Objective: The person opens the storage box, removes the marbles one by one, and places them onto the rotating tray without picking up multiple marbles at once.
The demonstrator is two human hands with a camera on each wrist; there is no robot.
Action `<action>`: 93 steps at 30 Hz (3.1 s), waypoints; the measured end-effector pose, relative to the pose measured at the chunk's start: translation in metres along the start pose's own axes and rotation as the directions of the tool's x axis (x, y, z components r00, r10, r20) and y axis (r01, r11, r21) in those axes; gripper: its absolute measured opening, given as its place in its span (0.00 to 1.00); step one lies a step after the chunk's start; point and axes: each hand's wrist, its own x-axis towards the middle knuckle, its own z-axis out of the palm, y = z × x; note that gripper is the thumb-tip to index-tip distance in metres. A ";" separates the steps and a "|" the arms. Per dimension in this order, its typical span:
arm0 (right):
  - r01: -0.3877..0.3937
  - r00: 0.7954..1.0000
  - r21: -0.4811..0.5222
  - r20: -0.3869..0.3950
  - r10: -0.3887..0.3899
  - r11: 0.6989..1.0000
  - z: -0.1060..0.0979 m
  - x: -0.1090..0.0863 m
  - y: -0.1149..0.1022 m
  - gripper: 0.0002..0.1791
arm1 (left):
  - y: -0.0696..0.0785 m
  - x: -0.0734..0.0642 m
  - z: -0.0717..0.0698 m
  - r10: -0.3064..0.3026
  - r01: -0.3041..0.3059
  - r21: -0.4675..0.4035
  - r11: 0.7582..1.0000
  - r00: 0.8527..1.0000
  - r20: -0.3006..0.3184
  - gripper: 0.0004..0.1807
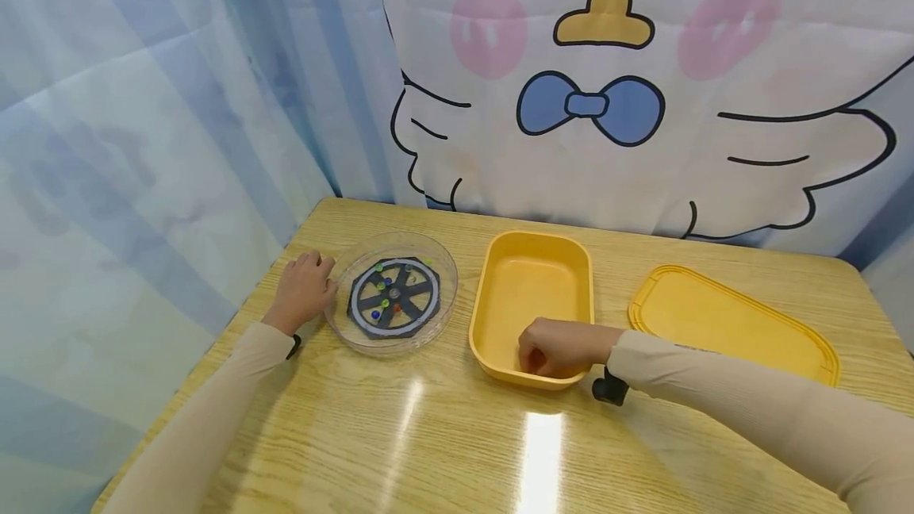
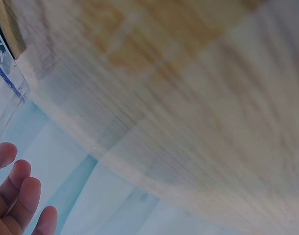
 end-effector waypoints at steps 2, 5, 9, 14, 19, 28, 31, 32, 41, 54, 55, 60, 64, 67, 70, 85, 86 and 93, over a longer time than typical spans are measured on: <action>0.006 1.000 0.017 0.022 -0.007 1.000 0.001 0.002 0.000 0.08 | 0.000 0.000 0.000 0.000 0.000 0.000 1.000 1.000 -0.001 0.12; 0.013 0.999 0.039 0.042 -0.014 0.999 0.002 0.004 -0.001 0.08 | 0.000 0.000 0.001 -0.004 0.004 0.001 1.000 1.000 0.003 0.12; 0.034 0.999 0.041 0.037 -0.036 0.999 0.002 0.006 -0.004 0.09 | 0.001 0.000 0.001 -0.009 0.009 -0.003 1.000 1.000 0.009 0.13; 0.080 0.996 -0.031 -0.027 -0.081 0.996 -0.004 0.007 -0.005 0.08 | 0.001 0.000 0.001 -0.010 0.010 -0.007 1.000 1.000 0.012 0.13; 0.095 0.991 -0.047 -0.085 -0.099 0.994 -0.019 0.007 -0.007 0.05 | 0.000 0.000 0.001 -0.011 0.011 -0.004 1.000 1.000 0.016 0.12; 0.056 0.981 -0.064 -0.183 -0.067 0.996 -0.048 0.008 -0.012 0.06 | 0.000 -0.002 -0.001 -0.017 0.017 -0.005 1.000 0.999 0.031 0.12; 0.052 0.973 -0.055 -0.224 -0.064 0.997 -0.056 0.012 -0.014 0.07 | 0.000 -0.002 -0.001 -0.015 0.015 -0.004 1.000 1.000 0.026 0.12; 0.055 0.969 -0.056 -0.239 -0.067 0.997 -0.059 0.013 -0.014 0.07 | 0.000 -0.003 -0.001 -0.015 0.015 -0.002 1.000 1.000 0.025 0.12; -0.014 0.949 -0.022 -0.316 0.006 1.000 -0.084 0.043 -0.018 0.08 | -0.002 -0.003 0.000 -0.017 0.017 0.005 1.000 1.000 0.021 0.11; -0.121 0.940 0.074 -0.312 0.138 0.990 -0.096 0.122 -0.006 0.07 | -0.003 -0.002 0.000 -0.012 0.012 -0.006 1.000 1.000 0.003 0.10; -0.119 0.941 0.083 -0.309 0.139 0.989 -0.095 0.128 -0.006 0.07 | -0.003 -0.002 -0.001 -0.013 0.013 -0.007 1.000 1.000 0.006 0.10; -0.110 0.948 0.128 -0.284 0.143 0.986 -0.087 0.155 -0.002 0.08 | -0.001 0.000 -0.001 -0.020 0.021 -0.014 1.000 1.000 0.023 0.12; -0.112 0.961 0.171 -0.231 0.150 0.979 -0.077 0.172 0.001 0.07 | 0.001 0.000 -0.002 -0.029 0.030 -0.007 1.000 0.998 0.059 0.15; -0.119 0.972 0.177 -0.179 0.151 0.977 -0.072 0.181 0.002 0.06 | 0.002 0.001 -0.003 -0.034 0.034 -0.001 0.999 0.996 0.078 0.16; -0.129 0.979 0.155 -0.137 0.151 0.979 -0.068 0.187 0.002 0.04 | 0.002 0.001 -0.003 -0.035 0.035 -0.003 0.999 0.996 0.080 0.17; -0.169 0.985 0.037 -0.011 0.170 0.985 -0.052 0.193 0.005 0.04 | -0.001 0.000 0.001 -0.017 0.016 0.008 1.000 0.999 0.051 0.15; -0.173 0.985 0.031 -0.008 0.173 0.984 -0.052 0.193 0.005 0.04 | 0.000 0.001 0.001 -0.017 0.017 0.007 1.000 0.999 0.050 0.15; -0.208 0.978 0.021 0.007 0.208 0.978 -0.048 0.194 0.007 0.04 | 0.001 0.001 0.000 -0.018 0.018 0.004 1.000 0.999 0.043 0.13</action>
